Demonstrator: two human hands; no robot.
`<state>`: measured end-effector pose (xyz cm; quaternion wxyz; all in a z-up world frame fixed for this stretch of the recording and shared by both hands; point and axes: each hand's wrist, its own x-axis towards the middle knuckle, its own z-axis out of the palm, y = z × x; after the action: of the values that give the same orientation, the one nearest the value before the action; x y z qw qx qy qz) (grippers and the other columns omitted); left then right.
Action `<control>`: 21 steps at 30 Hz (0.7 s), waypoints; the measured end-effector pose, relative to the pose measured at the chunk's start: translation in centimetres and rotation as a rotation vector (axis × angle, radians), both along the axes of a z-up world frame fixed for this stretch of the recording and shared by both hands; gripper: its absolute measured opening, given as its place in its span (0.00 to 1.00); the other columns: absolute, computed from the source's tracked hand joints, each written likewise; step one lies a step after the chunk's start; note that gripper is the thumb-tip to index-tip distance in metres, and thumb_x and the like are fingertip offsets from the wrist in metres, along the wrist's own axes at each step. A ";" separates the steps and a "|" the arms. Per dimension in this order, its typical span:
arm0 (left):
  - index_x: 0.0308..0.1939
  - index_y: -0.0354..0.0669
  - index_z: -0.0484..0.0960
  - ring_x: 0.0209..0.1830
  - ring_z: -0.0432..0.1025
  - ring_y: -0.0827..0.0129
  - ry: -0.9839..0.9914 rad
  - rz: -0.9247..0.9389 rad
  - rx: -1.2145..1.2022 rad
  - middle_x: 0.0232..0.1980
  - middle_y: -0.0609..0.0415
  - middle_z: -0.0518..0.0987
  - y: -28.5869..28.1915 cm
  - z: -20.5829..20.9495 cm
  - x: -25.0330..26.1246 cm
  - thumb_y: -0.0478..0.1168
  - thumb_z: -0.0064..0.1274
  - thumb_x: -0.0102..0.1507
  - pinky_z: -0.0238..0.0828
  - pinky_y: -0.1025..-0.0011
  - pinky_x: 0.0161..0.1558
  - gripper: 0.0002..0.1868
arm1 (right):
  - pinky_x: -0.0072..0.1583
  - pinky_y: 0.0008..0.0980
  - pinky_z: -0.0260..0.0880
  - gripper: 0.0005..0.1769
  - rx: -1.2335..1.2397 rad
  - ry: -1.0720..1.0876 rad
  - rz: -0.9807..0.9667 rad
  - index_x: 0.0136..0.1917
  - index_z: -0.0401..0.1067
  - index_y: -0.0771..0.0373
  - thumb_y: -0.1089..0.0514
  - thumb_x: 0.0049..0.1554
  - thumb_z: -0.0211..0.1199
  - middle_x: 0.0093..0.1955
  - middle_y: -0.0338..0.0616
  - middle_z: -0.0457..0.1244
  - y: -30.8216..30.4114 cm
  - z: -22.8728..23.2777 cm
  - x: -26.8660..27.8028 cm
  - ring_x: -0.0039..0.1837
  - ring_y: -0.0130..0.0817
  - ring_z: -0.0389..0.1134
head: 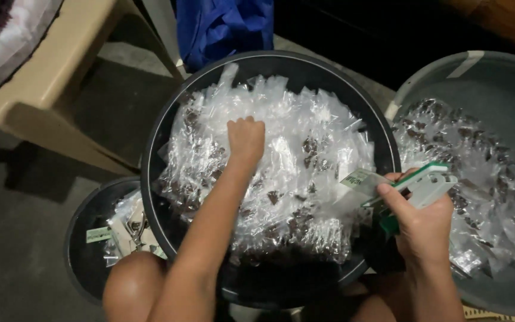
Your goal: The person is attaching paper labels to small plastic bags using a hand stapler.
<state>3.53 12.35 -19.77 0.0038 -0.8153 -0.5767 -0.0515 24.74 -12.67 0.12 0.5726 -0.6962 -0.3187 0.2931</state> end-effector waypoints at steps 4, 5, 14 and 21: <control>0.35 0.51 0.85 0.30 0.70 0.65 -0.301 0.049 -0.061 0.30 0.57 0.79 -1.4 6.1 -1.6 0.45 0.54 0.68 0.63 0.61 0.43 0.09 | 0.56 0.27 0.72 0.12 -0.008 -0.050 0.055 0.49 0.71 0.58 0.64 0.53 0.71 0.49 0.39 0.69 0.0 -0.4 0.0 0.49 0.29 0.70; 0.36 0.48 0.83 0.31 0.71 0.57 -0.377 0.027 -0.022 0.34 0.53 0.78 -1.3 6.6 -2.0 0.47 0.58 0.64 0.64 0.56 0.44 0.08 | 0.53 0.26 0.72 0.11 -0.030 -0.035 0.023 0.49 0.72 0.58 0.64 0.53 0.71 0.48 0.38 0.69 0.1 -0.7 -0.2 0.47 0.28 0.70; 0.37 0.43 0.73 0.22 0.71 0.68 -0.549 -0.154 0.037 0.27 0.54 0.77 -10.2 23.7 -3.9 0.39 0.58 0.67 0.70 0.70 0.25 0.09 | 0.54 0.30 0.77 0.18 0.083 -0.359 0.264 0.59 0.63 0.63 0.68 0.58 0.66 0.56 0.48 0.64 0.3 2.8 -6.1 0.54 0.38 0.68; 0.42 0.41 0.79 0.17 0.70 0.67 -0.676 -0.369 0.175 0.25 0.54 0.77 -20.8 29.7 -5.9 0.40 0.62 0.65 0.70 0.72 0.19 0.09 | 0.40 0.25 0.72 0.18 0.214 -0.545 0.350 0.58 0.63 0.65 0.72 0.58 0.65 0.51 0.48 0.64 1.4 7.1 -8.6 0.46 0.35 0.68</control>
<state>-2.34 -8.48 9.89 -0.1264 -0.8390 -0.3825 -0.3658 16.17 -11.26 7.20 0.4772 -0.6197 -0.6035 0.1550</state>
